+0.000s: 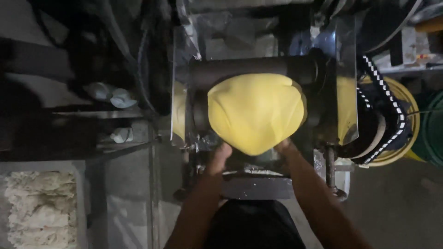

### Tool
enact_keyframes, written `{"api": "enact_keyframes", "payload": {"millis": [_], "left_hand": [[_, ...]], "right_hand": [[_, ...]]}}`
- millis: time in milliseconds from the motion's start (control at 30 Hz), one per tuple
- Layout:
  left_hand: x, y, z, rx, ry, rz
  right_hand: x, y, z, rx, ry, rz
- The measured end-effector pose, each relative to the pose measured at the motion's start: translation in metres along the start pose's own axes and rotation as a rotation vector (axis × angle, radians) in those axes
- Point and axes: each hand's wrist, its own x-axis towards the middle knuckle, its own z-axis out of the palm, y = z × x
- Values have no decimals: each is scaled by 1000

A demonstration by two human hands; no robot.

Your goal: Use a dough sheeting machine to flatten and roll a piece of yellow dough.

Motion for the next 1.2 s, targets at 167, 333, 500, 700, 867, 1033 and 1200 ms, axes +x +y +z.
{"api": "enact_keyframes", "payload": {"millis": [167, 333, 500, 700, 867, 1033, 1200], "left_hand": [[-39, 83, 61, -218, 155, -119], [-101, 122, 54, -410, 132, -81], [-109, 68, -14, -697, -33, 27], [-40, 15, -28, -182, 417, -491], [21, -40, -48, -277, 121, -257], [4, 19, -8, -338, 119, -193], [-23, 46, 32, -442, 64, -78]], "right_hand": [[-6, -33, 109, 237, 289, -23], [-66, -101, 210, -14, 291, -255], [-108, -61, 104, 227, 228, -359], [-64, -7, -2, 71, 808, 321], [-1, -13, -15, -187, 202, -98], [-1, -41, 60, -55, 125, -41], [-20, -74, 178, 221, 351, 1]]}}
